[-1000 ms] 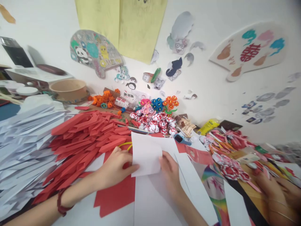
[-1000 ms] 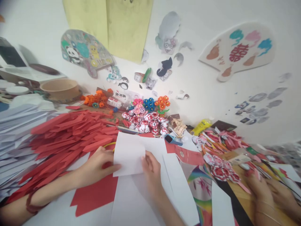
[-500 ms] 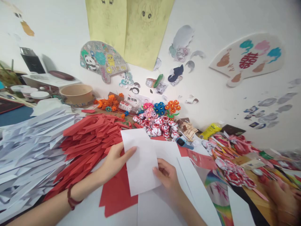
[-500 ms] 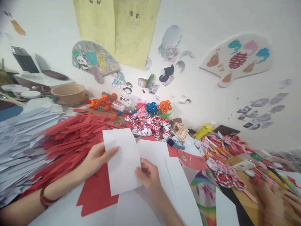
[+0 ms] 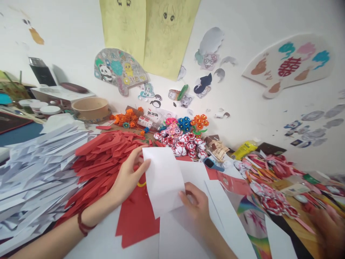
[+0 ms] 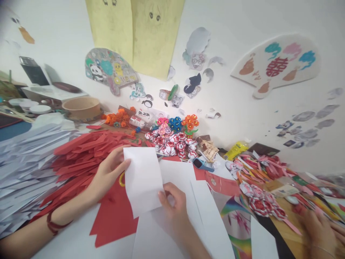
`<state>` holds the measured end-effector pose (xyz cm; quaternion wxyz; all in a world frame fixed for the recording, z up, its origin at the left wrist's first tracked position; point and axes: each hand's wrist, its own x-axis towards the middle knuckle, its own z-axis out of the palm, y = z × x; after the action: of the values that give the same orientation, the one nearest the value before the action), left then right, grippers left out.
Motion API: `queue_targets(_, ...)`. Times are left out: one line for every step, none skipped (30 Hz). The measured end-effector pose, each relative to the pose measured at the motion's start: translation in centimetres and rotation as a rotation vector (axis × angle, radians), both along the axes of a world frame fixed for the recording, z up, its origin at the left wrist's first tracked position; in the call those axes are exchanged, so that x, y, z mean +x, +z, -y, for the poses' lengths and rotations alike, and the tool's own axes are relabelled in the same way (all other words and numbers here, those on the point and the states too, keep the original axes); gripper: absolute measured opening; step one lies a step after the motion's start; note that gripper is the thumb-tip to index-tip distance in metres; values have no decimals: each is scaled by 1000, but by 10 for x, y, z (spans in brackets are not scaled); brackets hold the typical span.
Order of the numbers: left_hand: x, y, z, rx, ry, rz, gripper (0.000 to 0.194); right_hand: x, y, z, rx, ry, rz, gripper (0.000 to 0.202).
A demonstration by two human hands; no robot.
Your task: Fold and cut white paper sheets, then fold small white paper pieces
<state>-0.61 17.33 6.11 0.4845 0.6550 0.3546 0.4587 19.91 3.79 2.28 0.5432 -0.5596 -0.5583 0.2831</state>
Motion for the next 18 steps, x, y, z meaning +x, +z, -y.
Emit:
queue_targets(-1,0,-2,93,70,-51,45,0,-2,2,82,-9,65,12)
queue_targets(-3,0,-3,187,134,-100,45,-1,-3,3,161,-11,125,10)
queue_targets(-4,0,-3,285,180,-148,44,-2,-4,4,229,-12,179,11)
queue_targets(-4,0,-1,385,210,-192,42,-3,-4,6,288,-16,232,14)
queue_targets(-5,0,2,488,230,-235,39,-4,-3,7,339,-26,283,18)
queue_targets(-5,0,6,589,234,-281,37,-5,-2,7,386,-38,334,22)
queue_targets(-5,1,10,679,223,-331,38,-6,1,7,431,-51,382,25)
queue_targets(-4,2,15,757,202,-381,40,-6,5,6,472,-61,426,28)
queue_targets(-3,3,20,817,168,-427,45,-5,11,5,505,-69,464,31)
queue_targets(-1,6,24,859,127,-464,52,-4,17,2,529,-76,496,32)
queue_targets(1,9,27,884,80,-491,58,-2,26,-1,549,-78,527,33)
queue_targets(5,14,29,896,44,-505,63,0,36,-5,565,-78,559,33)
queue_targets(8,20,30,902,17,-507,66,1,47,-10,586,-62,598,33)
queue_targets(13,28,30,901,3,-497,65,2,59,-16,619,-37,639,33)
queue_targets(18,36,29,898,-3,-478,63,3,72,-21,637,-12,674,32)
queue_targets(23,45,27,889,-3,-455,57,2,86,-27,652,9,710,32)
queue_targets(29,54,24,870,13,-418,48,1,100,-33,670,10,725,32)
queue_targets(34,64,21,841,26,-385,40,-1,114,-39,688,-31,722,33)
